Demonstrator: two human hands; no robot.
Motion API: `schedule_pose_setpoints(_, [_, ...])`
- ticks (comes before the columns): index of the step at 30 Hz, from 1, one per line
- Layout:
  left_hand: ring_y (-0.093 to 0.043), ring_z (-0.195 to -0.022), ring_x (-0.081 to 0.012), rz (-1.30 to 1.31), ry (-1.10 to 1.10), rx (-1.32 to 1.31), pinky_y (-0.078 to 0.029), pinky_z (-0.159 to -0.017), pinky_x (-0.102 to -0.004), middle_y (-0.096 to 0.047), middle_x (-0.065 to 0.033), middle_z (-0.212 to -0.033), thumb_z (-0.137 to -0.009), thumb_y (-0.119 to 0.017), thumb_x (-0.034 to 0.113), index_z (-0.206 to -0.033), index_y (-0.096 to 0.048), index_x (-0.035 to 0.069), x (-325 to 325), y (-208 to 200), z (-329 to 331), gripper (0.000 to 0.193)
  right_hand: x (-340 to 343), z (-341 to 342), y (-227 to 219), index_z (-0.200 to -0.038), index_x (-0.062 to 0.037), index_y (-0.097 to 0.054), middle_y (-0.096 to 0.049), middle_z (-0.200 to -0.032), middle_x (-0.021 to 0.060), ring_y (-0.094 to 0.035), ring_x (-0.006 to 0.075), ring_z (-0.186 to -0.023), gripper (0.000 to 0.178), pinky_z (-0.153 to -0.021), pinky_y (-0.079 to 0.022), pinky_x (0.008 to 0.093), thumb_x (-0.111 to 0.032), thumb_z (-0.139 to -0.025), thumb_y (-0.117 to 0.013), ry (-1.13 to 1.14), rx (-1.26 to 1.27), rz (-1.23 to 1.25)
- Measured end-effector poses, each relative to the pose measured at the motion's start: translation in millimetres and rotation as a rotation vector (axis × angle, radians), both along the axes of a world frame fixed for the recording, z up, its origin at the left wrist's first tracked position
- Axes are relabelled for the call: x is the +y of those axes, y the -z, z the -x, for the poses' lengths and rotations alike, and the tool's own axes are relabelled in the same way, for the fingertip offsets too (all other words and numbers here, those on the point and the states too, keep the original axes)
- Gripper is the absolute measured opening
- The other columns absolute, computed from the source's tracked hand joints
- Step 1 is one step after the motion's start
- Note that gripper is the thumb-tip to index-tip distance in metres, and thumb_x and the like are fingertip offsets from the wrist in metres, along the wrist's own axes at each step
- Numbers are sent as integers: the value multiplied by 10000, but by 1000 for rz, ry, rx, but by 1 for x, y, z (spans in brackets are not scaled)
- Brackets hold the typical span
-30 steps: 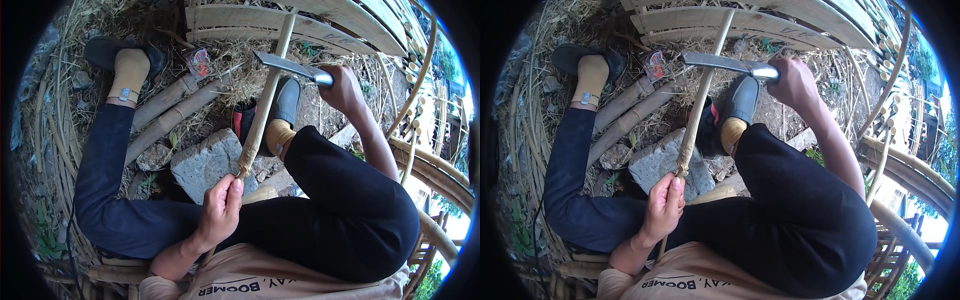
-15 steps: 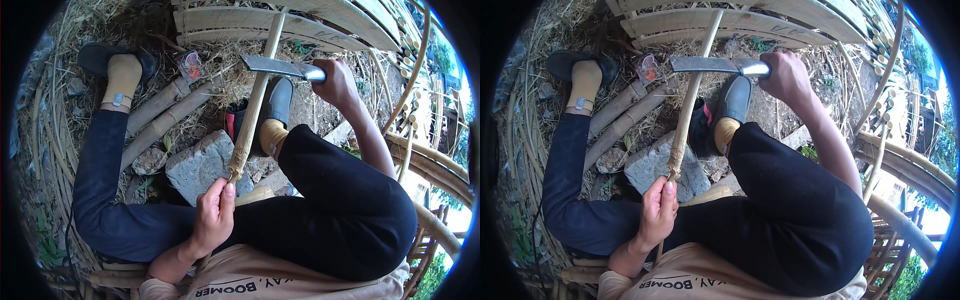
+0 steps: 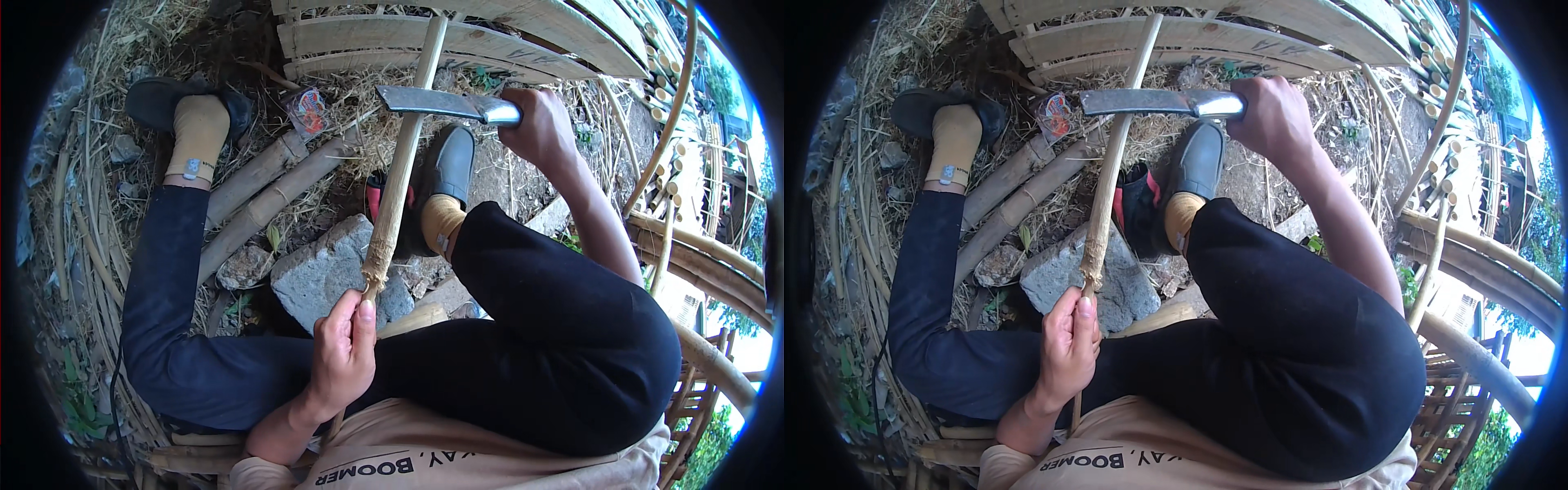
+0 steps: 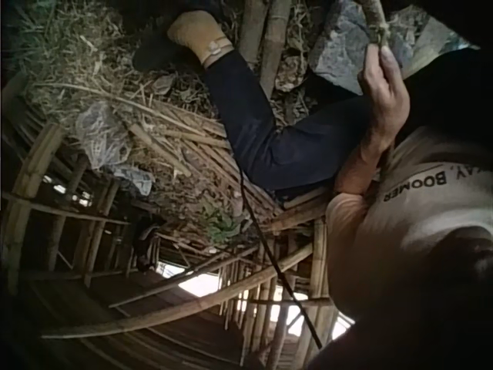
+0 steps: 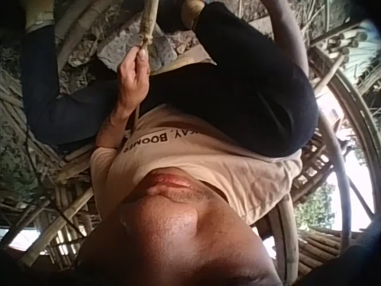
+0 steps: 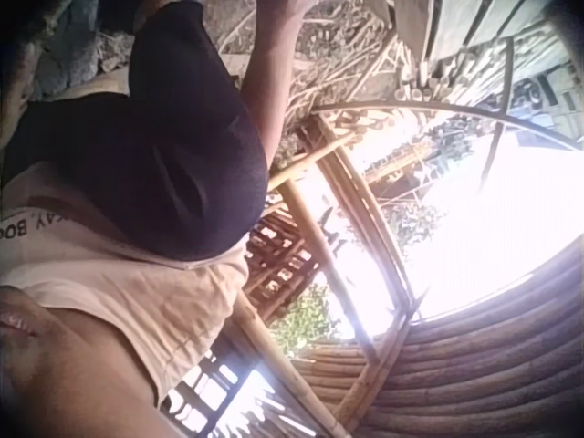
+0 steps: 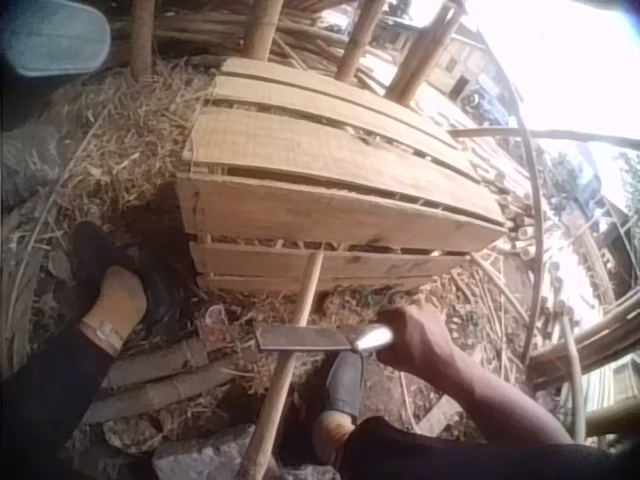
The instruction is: The person carves a bamboo stick with a blade, shaving off strips of wood while supporting the stick against a stone.
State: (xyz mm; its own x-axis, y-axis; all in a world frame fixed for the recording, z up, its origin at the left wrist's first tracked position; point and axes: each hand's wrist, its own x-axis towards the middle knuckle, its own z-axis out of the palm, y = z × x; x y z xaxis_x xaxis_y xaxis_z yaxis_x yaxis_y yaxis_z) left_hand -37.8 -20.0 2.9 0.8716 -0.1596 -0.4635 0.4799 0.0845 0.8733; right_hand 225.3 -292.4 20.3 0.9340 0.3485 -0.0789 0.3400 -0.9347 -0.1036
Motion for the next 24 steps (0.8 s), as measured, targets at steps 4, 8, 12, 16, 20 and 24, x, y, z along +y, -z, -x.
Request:
schedule_pose_setpoints(4, [-280, -490, 12, 13, -11, 25, -219, -432, -198, -326, 90, -614, -1108, -434, 281, -938, -485, 70, -1, 2, 0, 275, 1, 2, 4, -850, -80, -731, -685, -725, 179, -686, 389, -731, 206, -728, -554, 467, -131, -658, -677, 0, -24, -2])
schedule_pose_setpoints(8, [-275, -482, 13, 59, -8, 74, -215, -424, -194, -324, 90, -611, -1108, -431, 277, -949, -486, 75, 0, 1, 3, 263, 0, 9, 6, -861, -91, -752, -696, -723, 171, -699, 372, -721, 200, -718, -568, 456, -147, -677, -697, 26, -4, 10])
schedule_pose_setpoints(12, [-266, -469, 14, 51, 2, 68, -205, -410, -191, -322, 91, -607, -1110, -423, 270, -948, -480, 79, 0, 5, 6, 257, 2, 12, 17, -849, -93, -755, -705, -732, 167, -705, 364, -712, 196, -712, -576, 453, -158, -674, -696, 40, 11, 27])
schedule_pose_setpoints(16, [-247, -451, 22, 146, -17, 135, -186, -386, -184, -317, 92, -611, -1114, -405, 258, -928, -465, 92, -4, -2, 0, 256, -3, 12, 12, -848, -100, -756, -693, -708, 167, -702, 360, -685, 190, -696, -573, 450, -174, -682, -704, 46, -11, 84])
schedule_pose_setpoints(20, [-249, -451, 20, 166, -30, 184, -192, -387, -178, -321, 91, -618, -1115, -401, 267, -930, -466, 97, -7, -1, -1, 259, -14, 8, 20, -845, -108, -756, -693, -704, 165, -701, 354, -672, 162, -680, -572, 451, -177, -705, -712, 58, -60, 24])
schedule_pose_setpoints(24, [-299, -472, 6, 150, -30, 231, -232, -415, -198, -349, 80, -604, -1108, -426, 268, -899, -465, 86, -5, -5, -2, 280, -25, 13, 25, -847, -117, -756, -693, -699, 158, -703, 348, -666, 148, -674, -572, 447, -172, -718, -708, 20, -110, 11])
